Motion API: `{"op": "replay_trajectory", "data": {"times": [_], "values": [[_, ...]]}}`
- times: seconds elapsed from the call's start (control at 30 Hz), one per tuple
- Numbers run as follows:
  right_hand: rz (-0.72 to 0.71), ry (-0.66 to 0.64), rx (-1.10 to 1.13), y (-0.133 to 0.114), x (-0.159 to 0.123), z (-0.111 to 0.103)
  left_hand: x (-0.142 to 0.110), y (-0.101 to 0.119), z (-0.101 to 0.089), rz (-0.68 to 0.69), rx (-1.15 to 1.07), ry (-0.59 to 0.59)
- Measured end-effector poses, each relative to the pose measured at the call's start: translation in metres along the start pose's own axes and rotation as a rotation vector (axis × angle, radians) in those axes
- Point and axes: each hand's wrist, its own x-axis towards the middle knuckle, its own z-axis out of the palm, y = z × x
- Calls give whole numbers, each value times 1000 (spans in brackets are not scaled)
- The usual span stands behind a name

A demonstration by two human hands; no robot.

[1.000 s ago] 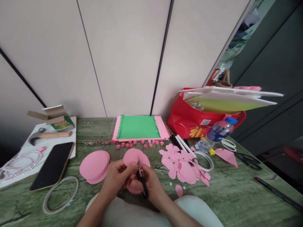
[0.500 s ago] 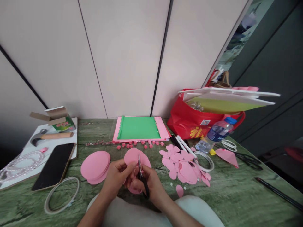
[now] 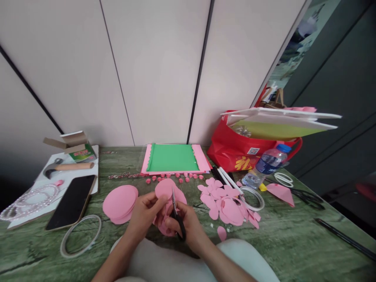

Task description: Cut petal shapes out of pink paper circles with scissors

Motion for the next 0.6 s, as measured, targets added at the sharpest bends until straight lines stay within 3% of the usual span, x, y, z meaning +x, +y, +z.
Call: {"op": "replay_trajectory", "data": {"times": [0.23,0.6], "values": [[-56,-54,41,-2,3,0,-1,-1,1,14,47,3],[-57,-13,17,-7,2,-2,-1,1,1,26,101,8]]}}
